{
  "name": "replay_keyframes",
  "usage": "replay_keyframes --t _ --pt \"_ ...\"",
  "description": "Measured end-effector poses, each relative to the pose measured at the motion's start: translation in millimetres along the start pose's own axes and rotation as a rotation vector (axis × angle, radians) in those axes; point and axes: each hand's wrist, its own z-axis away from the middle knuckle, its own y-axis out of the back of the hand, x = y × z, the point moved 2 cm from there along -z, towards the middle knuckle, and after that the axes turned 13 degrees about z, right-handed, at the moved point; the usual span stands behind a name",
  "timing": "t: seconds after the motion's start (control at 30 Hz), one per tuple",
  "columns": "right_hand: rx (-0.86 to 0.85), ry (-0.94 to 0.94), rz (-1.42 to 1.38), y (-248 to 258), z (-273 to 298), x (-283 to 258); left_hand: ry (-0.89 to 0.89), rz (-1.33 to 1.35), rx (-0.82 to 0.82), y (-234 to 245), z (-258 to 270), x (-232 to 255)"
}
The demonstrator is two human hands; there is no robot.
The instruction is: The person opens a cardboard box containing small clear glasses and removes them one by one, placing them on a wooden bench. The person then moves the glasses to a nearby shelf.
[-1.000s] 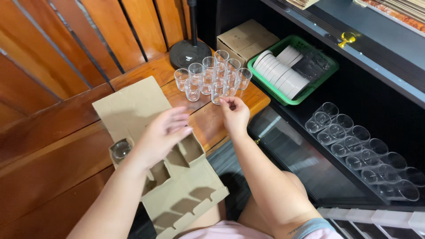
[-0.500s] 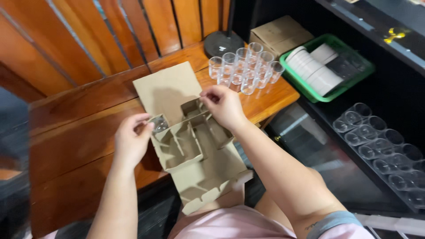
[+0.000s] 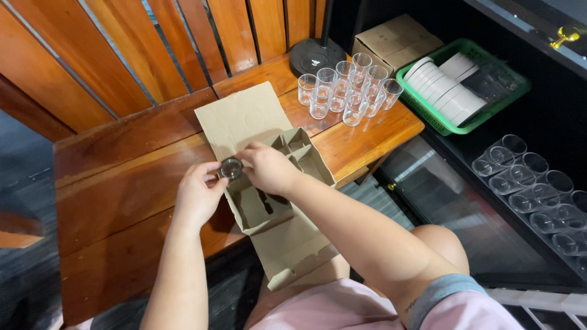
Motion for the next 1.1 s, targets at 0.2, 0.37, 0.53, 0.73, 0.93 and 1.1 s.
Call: replay_keyframes --t 0.2,0.37,0.53,0.73,0.93,1.1 --pt "-0.035 -0.010 0.104 -9 -2 -5 0.045 0.087 0.019 -4 -1 1" --pt "-0.201 -0.064 0.100 -4 -12 -3 0.090 0.152 0.059 -6 0 1" --pt "-0.277 -0.096 -0.004 6 -31 1 0.117 0.212 0.078 -9 -1 1" --pt "-0.283 -0.110 0.043 6 -32 -5 0.140 0.166 0.095 -13 -5 -7" --pt "-0.246 -0.128 0.131 0 -29 -16 0.139 0.014 0.110 -21 -9 -19" --pt "-0.169 -0.131 0.062 -4 -22 -12 0.111 -0.103 0.108 -17 -5 -22"
